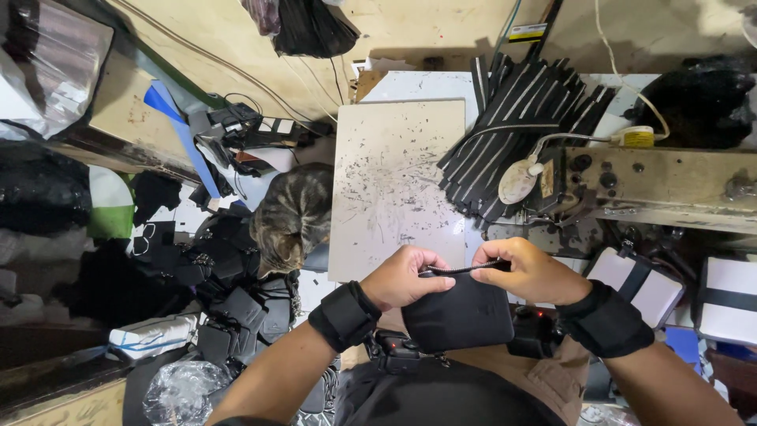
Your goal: Inserting a stiffener strip into a leather component at a sewing station
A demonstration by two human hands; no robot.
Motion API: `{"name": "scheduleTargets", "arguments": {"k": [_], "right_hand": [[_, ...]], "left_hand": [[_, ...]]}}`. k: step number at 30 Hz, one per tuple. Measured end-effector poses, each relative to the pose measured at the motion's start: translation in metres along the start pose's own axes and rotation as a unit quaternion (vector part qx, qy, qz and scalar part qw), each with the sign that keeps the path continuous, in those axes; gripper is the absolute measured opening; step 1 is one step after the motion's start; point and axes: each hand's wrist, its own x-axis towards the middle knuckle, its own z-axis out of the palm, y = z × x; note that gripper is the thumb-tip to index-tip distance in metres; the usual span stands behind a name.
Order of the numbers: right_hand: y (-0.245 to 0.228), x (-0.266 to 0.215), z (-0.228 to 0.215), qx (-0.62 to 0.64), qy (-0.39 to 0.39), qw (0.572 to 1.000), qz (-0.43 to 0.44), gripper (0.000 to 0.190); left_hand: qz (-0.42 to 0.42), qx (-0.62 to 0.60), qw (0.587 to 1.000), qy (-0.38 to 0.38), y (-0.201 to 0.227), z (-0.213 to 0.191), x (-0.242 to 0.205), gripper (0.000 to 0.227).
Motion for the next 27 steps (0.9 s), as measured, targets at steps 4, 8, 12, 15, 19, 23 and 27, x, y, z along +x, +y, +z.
{"name": "scheduleTargets", "arguments": {"k": [4,8,12,15,19,23,27], "right_hand": [[-0.012,-0.001,0.003,-0.006,0.001,1.000,-0.007,0.017],[-0.018,0.001,0.012,-0.033,0.000,0.999,-0.032,0.013],[-0.011,0.003,0.015,-0.066,0.024,0.995,-0.072,0.014],[-0.009,0.003,0.018,-0.080,0.027,0.992,-0.097,0.013],[0.002,0.008,0.020,-0.109,0.035,0.983,-0.147,0.009],[0.018,0.006,0.021,-0.208,0.287,0.867,-0.351,0.034],[0.025,-0.004,0.028,-0.078,0.308,0.947,-0.039,0.033]], "left_hand": [[0.005,0.021,1.000,0.013,0.007,-0.001,-0.003,0.020],[0.015,0.116,0.993,0.029,0.014,0.003,-0.003,0.019],[0.032,0.192,0.979,0.056,0.022,0.008,-0.005,0.019],[0.039,0.205,0.975,0.076,0.029,0.006,-0.007,0.020],[0.059,0.208,0.972,0.089,0.034,0.007,-0.015,0.021],[0.097,0.104,0.982,0.126,0.031,-0.005,-0.023,0.018],[0.108,-0.033,0.983,0.142,0.017,-0.009,-0.026,0.015]]}}
